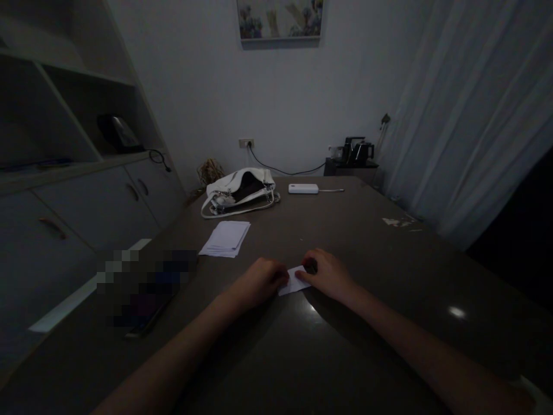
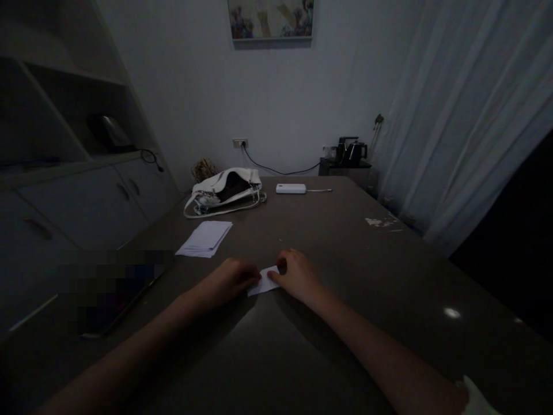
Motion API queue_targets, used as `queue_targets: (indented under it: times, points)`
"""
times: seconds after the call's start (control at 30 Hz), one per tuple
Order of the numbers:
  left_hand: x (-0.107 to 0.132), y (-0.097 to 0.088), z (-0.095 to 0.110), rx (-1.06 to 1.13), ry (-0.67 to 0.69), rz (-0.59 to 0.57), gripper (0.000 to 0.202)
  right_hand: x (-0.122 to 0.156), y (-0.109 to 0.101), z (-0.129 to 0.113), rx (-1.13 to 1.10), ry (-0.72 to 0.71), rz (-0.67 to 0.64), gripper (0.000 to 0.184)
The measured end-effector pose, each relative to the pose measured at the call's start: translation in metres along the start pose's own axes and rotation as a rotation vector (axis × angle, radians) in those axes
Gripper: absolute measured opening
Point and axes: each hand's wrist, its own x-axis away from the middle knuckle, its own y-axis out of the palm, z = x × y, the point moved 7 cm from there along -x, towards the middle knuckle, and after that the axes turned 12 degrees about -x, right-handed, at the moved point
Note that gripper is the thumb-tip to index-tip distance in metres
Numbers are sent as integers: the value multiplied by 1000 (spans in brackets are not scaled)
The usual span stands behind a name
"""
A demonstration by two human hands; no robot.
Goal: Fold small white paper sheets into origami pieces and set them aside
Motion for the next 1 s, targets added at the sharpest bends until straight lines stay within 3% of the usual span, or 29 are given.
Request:
queue_targets:
  times: [0.2,0.43,0.83,1.0]
  points:
    - [0,1,-4,40,-48,20,19,-1,5,3,-196,39,-42,15]
    - [-1,-2,-1,-3,-7,34,20,0,9,-10,-344,-36,-100,8]
    - [2,4,7,-124,39,20,17,-1,10,-3,-368,-35,-7,17]
    - [1,4,4,-92,9,32,18,0,11,-14,-420,-146,-95,22]
